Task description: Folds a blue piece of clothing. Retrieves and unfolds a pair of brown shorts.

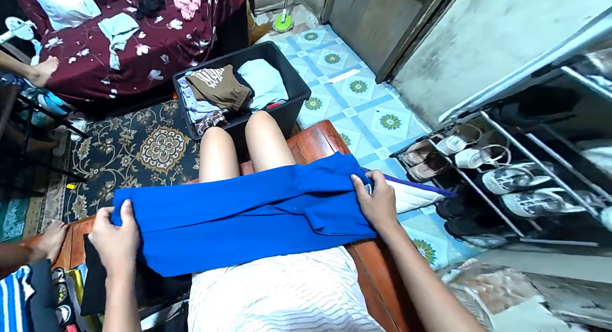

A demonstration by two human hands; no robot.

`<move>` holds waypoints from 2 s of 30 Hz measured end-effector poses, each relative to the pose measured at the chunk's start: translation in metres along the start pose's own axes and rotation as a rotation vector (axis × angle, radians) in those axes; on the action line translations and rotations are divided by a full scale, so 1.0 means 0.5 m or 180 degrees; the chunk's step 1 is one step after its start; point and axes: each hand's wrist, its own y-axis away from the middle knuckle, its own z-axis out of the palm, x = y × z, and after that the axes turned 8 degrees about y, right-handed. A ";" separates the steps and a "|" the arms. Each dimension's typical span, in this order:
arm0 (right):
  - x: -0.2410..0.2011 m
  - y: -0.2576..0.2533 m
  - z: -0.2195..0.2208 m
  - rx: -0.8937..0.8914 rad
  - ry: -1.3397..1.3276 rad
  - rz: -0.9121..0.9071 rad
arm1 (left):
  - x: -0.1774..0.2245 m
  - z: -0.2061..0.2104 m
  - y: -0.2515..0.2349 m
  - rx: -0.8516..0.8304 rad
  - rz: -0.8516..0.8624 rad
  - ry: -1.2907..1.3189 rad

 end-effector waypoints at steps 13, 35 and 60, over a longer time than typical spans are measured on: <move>-0.207 0.014 0.113 -0.0422 -0.1874 0.0035 | -0.128 -0.209 -0.097 0.0304 -0.0395 -0.0365; -0.209 0.044 0.058 -0.0909 -0.2039 0.0195 | 0.247 -0.306 -0.056 -0.1082 -0.0218 -0.0216; -0.257 0.174 0.030 -0.0895 -0.2456 -0.0372 | 0.511 0.278 0.081 -0.3275 -0.0439 0.0332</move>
